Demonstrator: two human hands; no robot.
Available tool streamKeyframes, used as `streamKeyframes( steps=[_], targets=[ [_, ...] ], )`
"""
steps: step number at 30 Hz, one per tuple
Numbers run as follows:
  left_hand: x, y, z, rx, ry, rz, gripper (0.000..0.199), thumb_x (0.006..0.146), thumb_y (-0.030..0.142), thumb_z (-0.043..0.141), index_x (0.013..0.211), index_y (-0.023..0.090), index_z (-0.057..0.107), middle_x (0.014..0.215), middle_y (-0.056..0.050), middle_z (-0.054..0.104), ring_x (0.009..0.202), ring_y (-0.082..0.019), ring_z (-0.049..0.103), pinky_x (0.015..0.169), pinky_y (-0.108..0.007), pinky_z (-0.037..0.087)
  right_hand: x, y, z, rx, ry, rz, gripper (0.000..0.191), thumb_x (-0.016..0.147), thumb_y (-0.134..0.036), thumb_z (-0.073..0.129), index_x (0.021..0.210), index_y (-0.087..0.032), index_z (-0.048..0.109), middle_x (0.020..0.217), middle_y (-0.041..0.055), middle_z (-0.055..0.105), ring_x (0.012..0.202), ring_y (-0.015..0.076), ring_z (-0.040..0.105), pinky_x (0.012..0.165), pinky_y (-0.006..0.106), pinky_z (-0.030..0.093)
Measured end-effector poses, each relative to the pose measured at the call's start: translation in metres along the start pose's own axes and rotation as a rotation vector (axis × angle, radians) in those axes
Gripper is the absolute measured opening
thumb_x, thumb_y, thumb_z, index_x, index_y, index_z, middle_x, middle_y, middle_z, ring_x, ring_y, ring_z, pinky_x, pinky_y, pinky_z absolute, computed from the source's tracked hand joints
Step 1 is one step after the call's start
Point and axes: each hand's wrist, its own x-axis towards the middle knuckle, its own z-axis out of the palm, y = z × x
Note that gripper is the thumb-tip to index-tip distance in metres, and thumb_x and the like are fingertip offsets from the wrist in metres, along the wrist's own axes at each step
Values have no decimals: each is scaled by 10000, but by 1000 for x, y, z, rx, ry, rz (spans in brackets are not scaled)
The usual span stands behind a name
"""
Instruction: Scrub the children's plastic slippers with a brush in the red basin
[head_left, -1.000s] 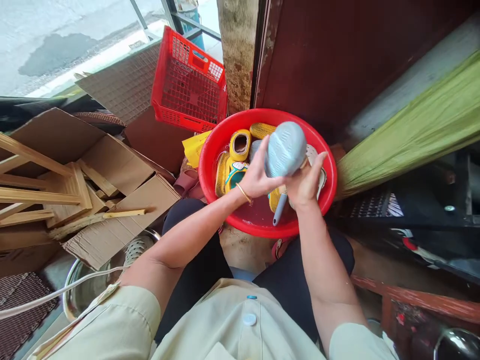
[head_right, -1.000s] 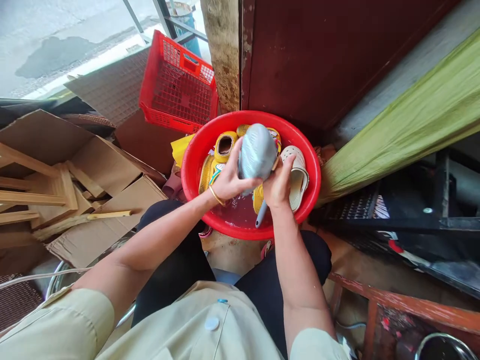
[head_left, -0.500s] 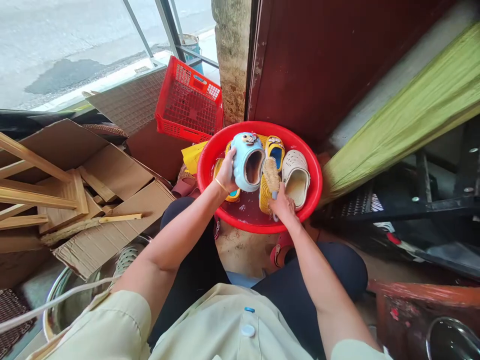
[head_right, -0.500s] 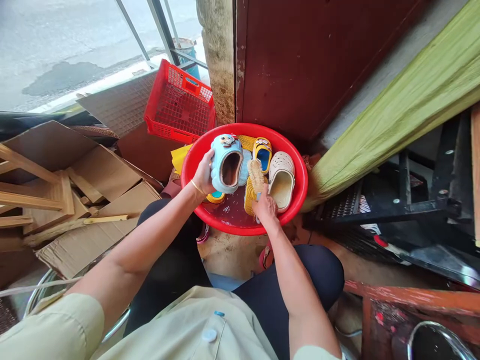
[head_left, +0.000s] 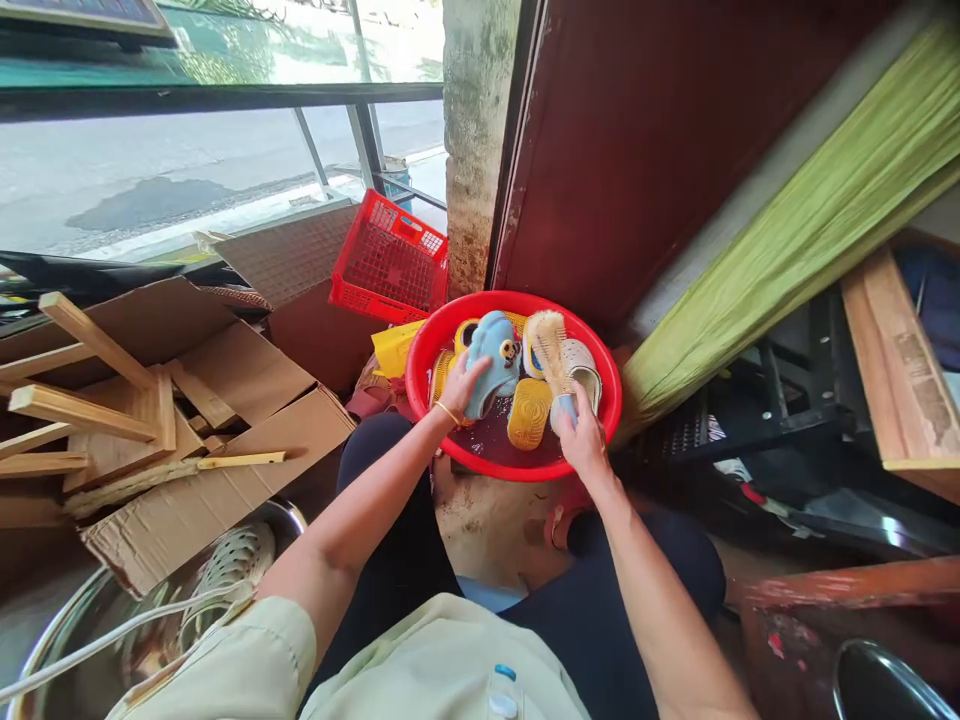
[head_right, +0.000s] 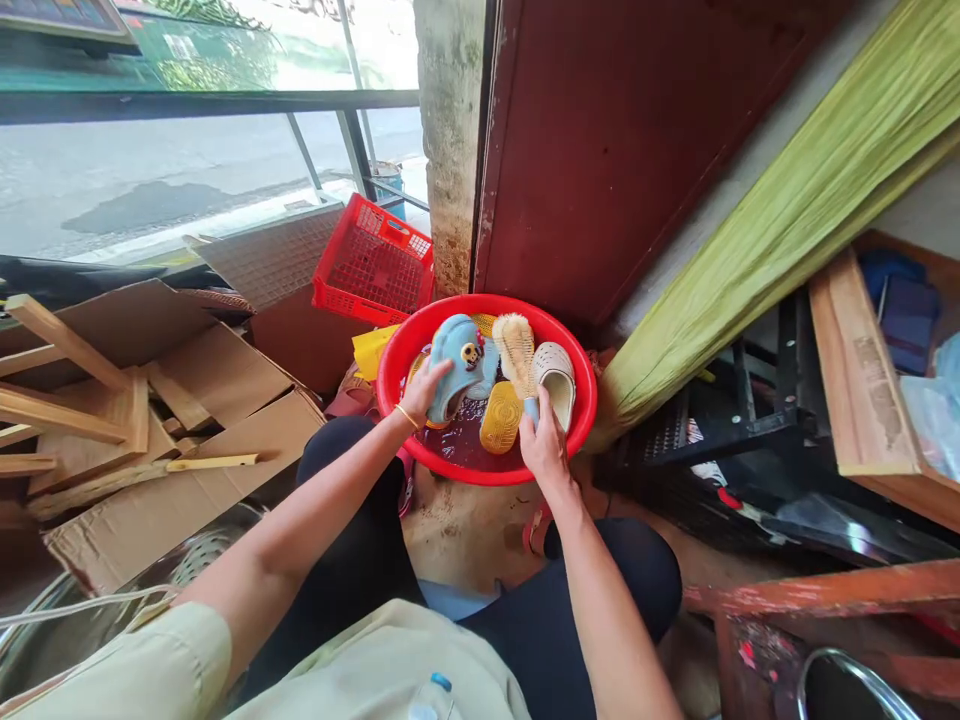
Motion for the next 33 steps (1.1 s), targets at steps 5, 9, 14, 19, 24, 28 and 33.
streamKeyframes(
  steps=[5,9,14,19,24,28,33],
  targets=[
    [-2,7,3,0,-166,82,786,677,401,828,1395,177,598,1265,-111,706,1154,-312,653,968,-411,534,22,-6,-1,111,-56,-162,641,1010,-324,444,1621,-157,347,1413,172,647,1212,279,686,1007,401,578],
    [7,9,-7,5,-195,70,778,660,392,818,1384,180,626,1223,-94,736,1093,-331,683,914,-423,563,52,25,3,51,-211,-191,534,1024,-293,407,1537,-179,502,1364,148,692,1190,285,702,986,411,585],
    [19,1,-9,-175,-131,-269,630,753,511,755,1284,180,684,1063,-93,780,1010,-331,727,892,-446,587,57,43,11,67,-89,-38,558,1034,-356,405,1549,-154,481,1323,162,713,1099,299,741,910,402,618],
    [39,-8,6,-384,-26,-448,662,877,744,548,1173,176,718,1070,-131,776,1075,-344,713,956,-476,570,60,29,29,47,-245,-215,576,1046,-377,401,1599,-218,421,1391,130,676,1149,280,716,944,363,596],
    [57,8,11,-468,-62,-422,872,829,883,425,1214,145,687,1066,-184,763,1108,-390,690,935,-546,564,78,48,31,-43,-185,-17,575,1046,-375,378,1588,-193,437,1253,160,732,1038,300,739,873,412,608],
    [65,13,6,-554,-83,-413,947,830,909,330,1267,131,647,1090,-193,753,1113,-402,684,920,-591,561,72,50,35,35,-61,-96,590,1045,-380,377,1577,-132,438,1352,207,658,1147,301,694,978,428,567],
    [70,10,3,-545,-55,-285,810,904,811,391,1286,142,639,1186,-162,738,1183,-398,649,979,-562,546,66,37,42,42,-219,-107,533,1055,-370,331,1495,-153,539,1312,168,692,1220,286,661,1018,408,544]
  ],
)
